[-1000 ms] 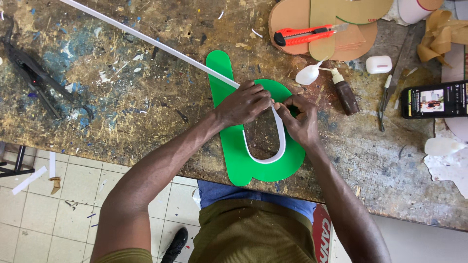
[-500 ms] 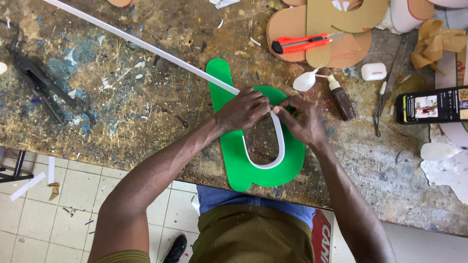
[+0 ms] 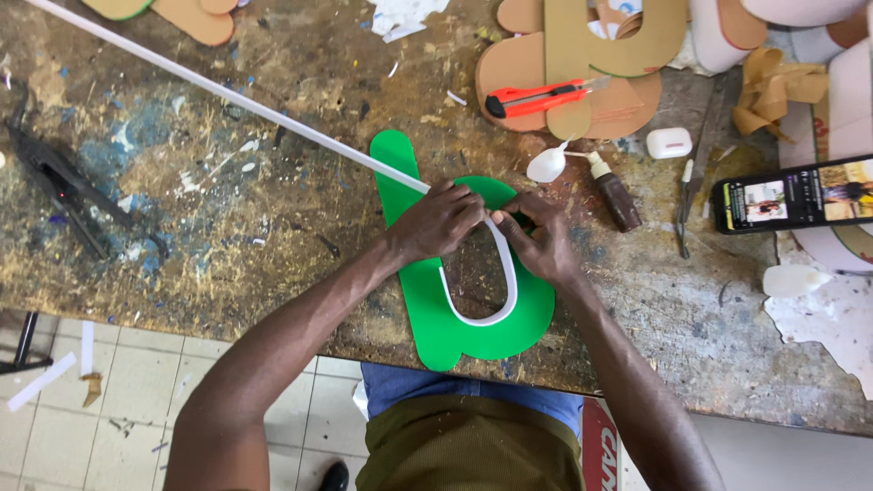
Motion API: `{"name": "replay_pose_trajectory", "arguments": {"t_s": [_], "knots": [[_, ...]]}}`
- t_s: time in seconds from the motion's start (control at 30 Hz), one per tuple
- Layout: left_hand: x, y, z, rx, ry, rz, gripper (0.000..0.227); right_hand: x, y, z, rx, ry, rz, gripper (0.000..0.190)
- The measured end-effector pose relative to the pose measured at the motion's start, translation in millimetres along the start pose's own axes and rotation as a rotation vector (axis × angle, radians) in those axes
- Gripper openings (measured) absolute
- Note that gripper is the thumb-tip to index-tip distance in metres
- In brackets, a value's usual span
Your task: The person applies glue to a white plastic strip and presses it along the inner edge of a green letter-shaped cutout. They use a utility knife to trim the strip and continue gluing and pressing the strip along the letter's contour.
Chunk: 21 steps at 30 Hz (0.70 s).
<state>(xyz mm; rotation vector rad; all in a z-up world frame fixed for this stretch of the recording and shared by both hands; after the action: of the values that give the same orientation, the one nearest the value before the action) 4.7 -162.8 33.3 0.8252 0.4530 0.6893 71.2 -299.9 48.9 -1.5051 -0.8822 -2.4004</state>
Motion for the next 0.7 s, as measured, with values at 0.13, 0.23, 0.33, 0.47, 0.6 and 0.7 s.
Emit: {"name": "replay_pose_trajectory", "arguments": {"t_s": [0.13,0.23,0.33,0.47,0.6,0.7], "knots": [[-10.0,16.5,11.8,0.010,-0.012,0.009,0.013,-7.3,0.9,-2.9,-0.022,0.007,-0.015,0.021],[-4.2,7.7,7.7,0.011,-0.005,0.025,0.015,-1.3,3.3,-2.2,-0.058,0.008,-0.027,0.024],[-6.0,4.6,2.3,0.004,-0.002,0.020,0.014,-3.2,1.2,-7.8,-0.067,-0.004,-0.012,0.024],[1.0,-1.0,3.8,0.016,-0.009,0.029,0.012,-11.8,3.4,-5.3,-0.082,0.003,-0.027,0.023],[-1.0,-9.3,4.1,0.015,-0.014,0.004,0.014,-18.6,5.9,-12.9,-0.069,-0.046,-0.025,0.023],[2.2,-11.4,1.5,0.008,-0.008,-0.019,0.016,-10.3,5.7,-12.3,-0.049,-0.044,-0.042,0.020]]}}
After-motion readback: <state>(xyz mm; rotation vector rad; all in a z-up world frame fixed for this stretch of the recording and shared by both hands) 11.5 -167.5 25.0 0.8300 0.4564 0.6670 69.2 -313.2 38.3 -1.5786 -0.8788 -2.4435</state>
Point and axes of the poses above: each hand's wrist, its own z-axis towards the middle knuckle, its own y-axis out of the back of the hand, x = y × z, the point moved 10 cm from there along z, towards the middle knuckle, and after that the axes turned 2 degrees about -z, right-handed, at the moved point
